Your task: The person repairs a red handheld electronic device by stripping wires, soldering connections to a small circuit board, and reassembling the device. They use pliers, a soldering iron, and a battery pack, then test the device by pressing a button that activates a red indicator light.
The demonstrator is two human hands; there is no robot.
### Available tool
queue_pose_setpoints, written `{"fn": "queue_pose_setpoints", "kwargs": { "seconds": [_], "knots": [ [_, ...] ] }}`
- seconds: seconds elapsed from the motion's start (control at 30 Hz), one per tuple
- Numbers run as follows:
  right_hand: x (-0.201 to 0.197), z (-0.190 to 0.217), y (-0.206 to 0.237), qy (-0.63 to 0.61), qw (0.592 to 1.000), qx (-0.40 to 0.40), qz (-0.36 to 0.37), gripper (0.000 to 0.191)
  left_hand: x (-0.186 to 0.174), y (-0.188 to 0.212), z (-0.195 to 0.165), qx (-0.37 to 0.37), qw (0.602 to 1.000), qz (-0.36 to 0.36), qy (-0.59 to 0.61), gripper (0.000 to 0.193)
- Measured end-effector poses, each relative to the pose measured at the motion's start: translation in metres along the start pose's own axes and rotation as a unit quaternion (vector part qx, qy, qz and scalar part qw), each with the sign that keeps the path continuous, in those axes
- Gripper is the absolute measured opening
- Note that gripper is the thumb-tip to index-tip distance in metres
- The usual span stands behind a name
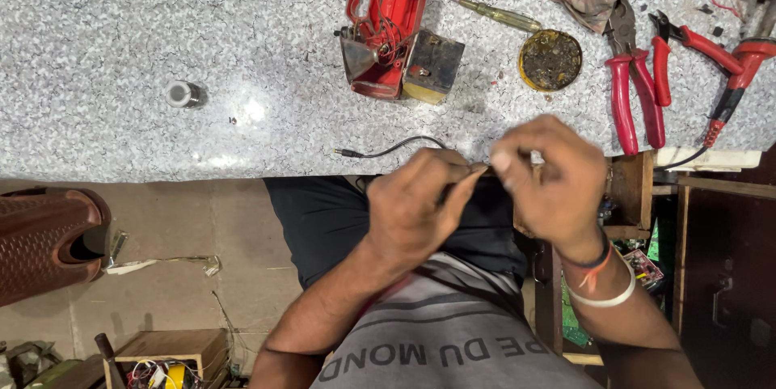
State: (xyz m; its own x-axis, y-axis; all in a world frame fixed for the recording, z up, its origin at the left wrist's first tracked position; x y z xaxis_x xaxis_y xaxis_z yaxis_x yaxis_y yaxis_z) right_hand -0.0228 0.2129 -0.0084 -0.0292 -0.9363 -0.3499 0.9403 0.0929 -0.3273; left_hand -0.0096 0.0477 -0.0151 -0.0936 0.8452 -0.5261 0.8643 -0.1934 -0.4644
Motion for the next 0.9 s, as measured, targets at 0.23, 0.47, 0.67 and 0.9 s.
{"fn": "queue_pose_setpoints", "kwargs": {
  "seconds": [0.23, 0.47, 0.67, 0.9],
  "knots": [
    [0.041, -0.066, -0.04, 0.094, 0.99, 0.064, 0.086, 0.087, -0.006, 0.023, 0.076, -0.243, 0.916, -0.06, 0.312, 0.017],
    [0.062, -0.056, -0.053, 0.184, 0.983, -0.005, 0.001, 0.072, -0.017, 0.042, 0.101, -0.285, 0.904, -0.087, 0.308, 0.019],
    [0.067, -0.038, -0.05, 0.102, 0.994, -0.022, 0.0, 0.078, -0.019, 0.052, 0.12, -0.321, 0.887, -0.097, 0.316, 0.02],
    [0.069, -0.028, -0.039, 0.226, 0.971, -0.065, -0.045, 0.059, -0.016, 0.043, 0.124, -0.313, 0.878, -0.108, 0.345, 0.021]
  ]
}}
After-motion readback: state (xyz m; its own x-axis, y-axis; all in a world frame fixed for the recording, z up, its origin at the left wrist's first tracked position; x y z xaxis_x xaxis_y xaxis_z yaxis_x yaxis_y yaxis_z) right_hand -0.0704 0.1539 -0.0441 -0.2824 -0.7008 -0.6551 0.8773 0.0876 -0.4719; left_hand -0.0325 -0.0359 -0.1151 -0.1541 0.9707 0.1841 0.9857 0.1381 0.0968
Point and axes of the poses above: each hand's wrist, its own y-axis away from the middle knuckle, its own x-axis out of the palm, z = x × y, the point moved 9 cm from there along -y, towards the middle knuckle, and after that the axes turned 8 degrees about -y, right-handed, at the moved point
